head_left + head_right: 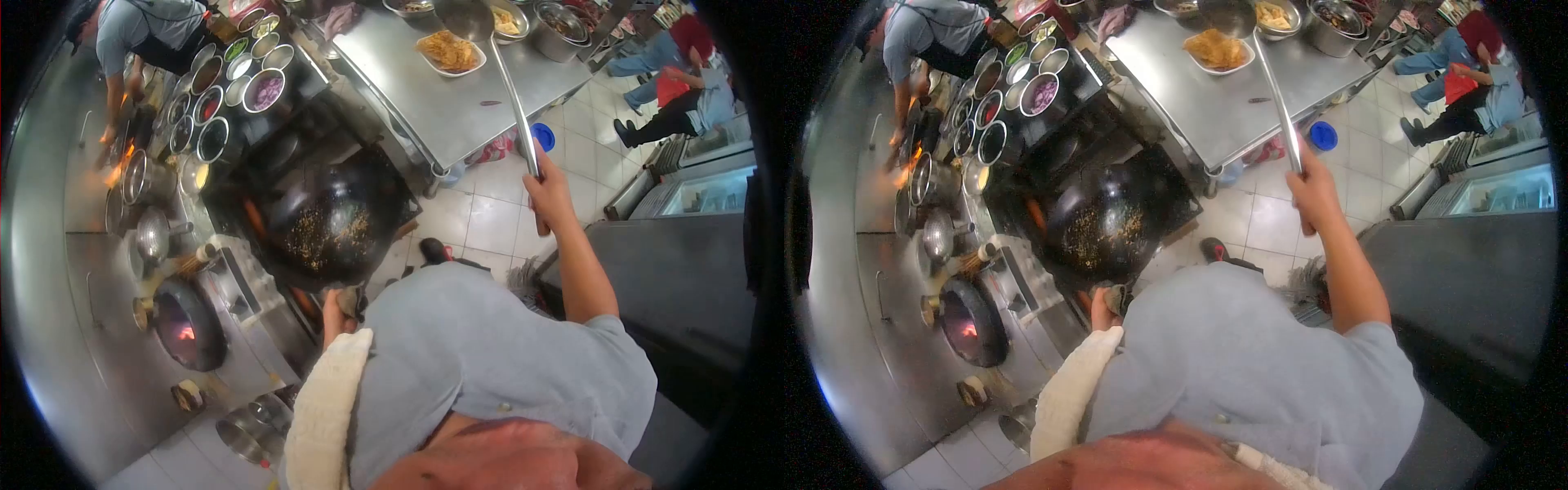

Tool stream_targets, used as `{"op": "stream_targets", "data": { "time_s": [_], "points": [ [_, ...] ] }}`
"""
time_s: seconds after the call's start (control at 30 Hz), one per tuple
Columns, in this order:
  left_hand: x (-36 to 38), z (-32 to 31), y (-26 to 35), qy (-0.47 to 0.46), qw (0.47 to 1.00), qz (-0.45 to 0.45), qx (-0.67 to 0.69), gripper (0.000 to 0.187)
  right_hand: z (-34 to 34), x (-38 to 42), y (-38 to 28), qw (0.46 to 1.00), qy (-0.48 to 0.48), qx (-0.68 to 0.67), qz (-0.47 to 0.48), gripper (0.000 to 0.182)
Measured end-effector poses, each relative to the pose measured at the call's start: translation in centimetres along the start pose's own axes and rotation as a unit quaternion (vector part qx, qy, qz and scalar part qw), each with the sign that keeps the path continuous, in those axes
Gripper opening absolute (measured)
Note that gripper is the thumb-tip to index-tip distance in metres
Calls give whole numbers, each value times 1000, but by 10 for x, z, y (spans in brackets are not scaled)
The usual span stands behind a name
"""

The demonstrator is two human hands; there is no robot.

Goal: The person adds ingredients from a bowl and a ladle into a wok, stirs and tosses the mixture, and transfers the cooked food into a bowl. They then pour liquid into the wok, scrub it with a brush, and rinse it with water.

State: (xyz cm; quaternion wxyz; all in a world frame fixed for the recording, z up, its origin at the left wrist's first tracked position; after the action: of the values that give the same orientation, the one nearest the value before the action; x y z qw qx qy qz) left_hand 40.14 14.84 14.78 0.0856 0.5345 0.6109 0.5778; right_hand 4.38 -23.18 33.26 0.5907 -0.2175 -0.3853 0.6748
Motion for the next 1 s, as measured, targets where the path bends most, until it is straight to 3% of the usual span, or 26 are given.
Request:
{"op": "stream_targets", "data": {
  "time_s": [0.07, 0.1, 0.17, 0.2, 0.23, 0.27, 0.3, 0.37, 0.4, 0.43, 0.47, 0.6, 0.67, 0.7, 0.77, 0.83, 0.9, 1.0],
  "points": [
    [0, 3, -29, 26, 971, 109, 211, 20, -11, 27, -3, 969, -112, -218, -41, 68],
    [-1, -1, -28, 28, 971, 112, 209, 20, -7, 35, -7, 968, -112, -220, -45, 68],
    [-1, -3, -15, 54, 985, 80, 142, 18, -26, 55, -13, 928, -224, -283, -92, 67],
    [-1, -5, -13, 57, 985, 83, 141, 18, -30, 61, -9, 925, -251, -264, -104, 70],
    [0, 3, -13, 89, 988, 117, 43, 18, -28, 67, -6, 924, -254, -264, -108, 70],
    [1, 9, -11, 119, 980, 148, -54, 18, -16, 68, 1, 955, -214, -172, -110, 70],
    [2, 3, -7, 124, 980, 148, -50, 18, -3, 69, 8, 976, -173, -76, -109, 70],
    [-3, -30, 22, 24, 999, 31, -36, 19, 20, 79, 26, 986, -136, -14, -92, 70],
    [-11, -17, -5, 75, 983, 121, 119, 21, 38, 85, 35, 993, -81, 37, -72, 70],
    [-16, -13, -11, 75, 982, 126, 119, 21, 52, 91, 35, 995, -23, 87, -53, 70],
    [-21, -5, -16, 91, 983, 138, 79, 23, 58, 95, 37, 985, -24, 127, -112, 70],
    [-29, -18, -14, 81, 979, 175, 62, 26, 49, 101, 48, 982, -22, 115, -146, 69],
    [-27, -26, -10, 72, 977, 182, 86, 26, 21, 118, 31, 971, -115, -63, -201, 68],
    [-22, -33, -4, 65, 977, 191, 69, 27, 14, 127, 29, 969, -128, -61, -200, 68],
    [-22, -35, -10, 42, 977, 184, 95, 27, -9, 145, 20, 958, -193, -114, -179, 67],
    [-16, -31, -9, 63, 980, 160, 97, 26, -23, 148, 23, 958, -229, -56, -166, 68],
    [-13, -32, -6, 79, 978, 153, 114, 26, -21, 129, 7, 983, -165, 79, -18, 68],
    [-1, -31, -7, 87, 975, 149, 138, 26, -34, 126, -10, 973, -207, 99, -17, 69]
  ]
}}
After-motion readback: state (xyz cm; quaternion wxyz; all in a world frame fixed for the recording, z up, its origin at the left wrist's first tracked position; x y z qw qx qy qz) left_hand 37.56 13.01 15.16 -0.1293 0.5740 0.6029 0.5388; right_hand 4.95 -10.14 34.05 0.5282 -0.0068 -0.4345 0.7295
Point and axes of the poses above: each hand's wrist, its own x-axis away from the middle knuckle, its own z-axis out of the back of the hand, y = z × x, the point moved 10 cm from there along -x, towards the middle knuckle, and after that the axes turned 3 degrees about -y, right-handed, at the moved point
